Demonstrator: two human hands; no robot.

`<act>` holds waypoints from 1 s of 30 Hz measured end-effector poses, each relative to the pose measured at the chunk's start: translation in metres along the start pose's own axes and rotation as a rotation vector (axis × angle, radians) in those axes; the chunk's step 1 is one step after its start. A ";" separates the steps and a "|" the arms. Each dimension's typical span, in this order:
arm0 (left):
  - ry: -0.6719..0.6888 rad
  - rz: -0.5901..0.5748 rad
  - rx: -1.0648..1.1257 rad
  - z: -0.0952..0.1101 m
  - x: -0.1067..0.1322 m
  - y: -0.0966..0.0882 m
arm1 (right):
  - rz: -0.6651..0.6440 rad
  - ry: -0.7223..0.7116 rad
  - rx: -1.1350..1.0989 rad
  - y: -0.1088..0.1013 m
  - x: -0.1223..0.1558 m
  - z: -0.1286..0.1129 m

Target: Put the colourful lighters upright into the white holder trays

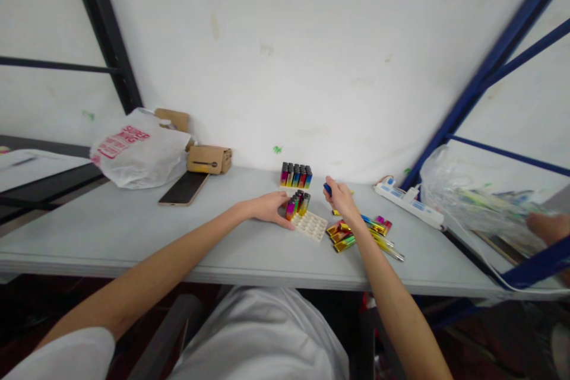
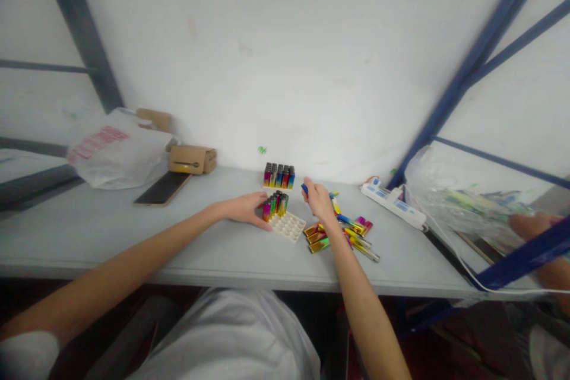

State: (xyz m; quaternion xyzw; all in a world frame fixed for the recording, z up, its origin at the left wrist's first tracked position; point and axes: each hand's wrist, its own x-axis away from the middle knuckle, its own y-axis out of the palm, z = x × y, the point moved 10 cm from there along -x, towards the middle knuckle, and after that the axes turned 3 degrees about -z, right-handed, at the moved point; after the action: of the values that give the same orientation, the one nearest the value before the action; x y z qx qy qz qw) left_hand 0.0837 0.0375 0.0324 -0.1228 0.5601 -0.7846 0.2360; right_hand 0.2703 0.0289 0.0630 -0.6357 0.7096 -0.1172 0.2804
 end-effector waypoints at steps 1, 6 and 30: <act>-0.009 0.001 -0.005 -0.001 0.000 0.000 | 0.007 0.011 0.000 0.000 0.001 -0.001; -0.033 0.006 -0.021 -0.001 0.000 -0.001 | -0.006 0.020 0.081 0.003 0.006 -0.010; -0.034 0.014 -0.056 -0.002 -0.001 0.000 | -0.166 -0.332 -0.002 0.006 0.015 -0.049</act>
State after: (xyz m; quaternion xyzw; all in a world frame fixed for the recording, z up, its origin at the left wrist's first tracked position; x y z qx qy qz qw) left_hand 0.0834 0.0391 0.0318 -0.1386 0.5787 -0.7646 0.2476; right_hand 0.2375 0.0061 0.0964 -0.7030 0.5988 -0.0326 0.3823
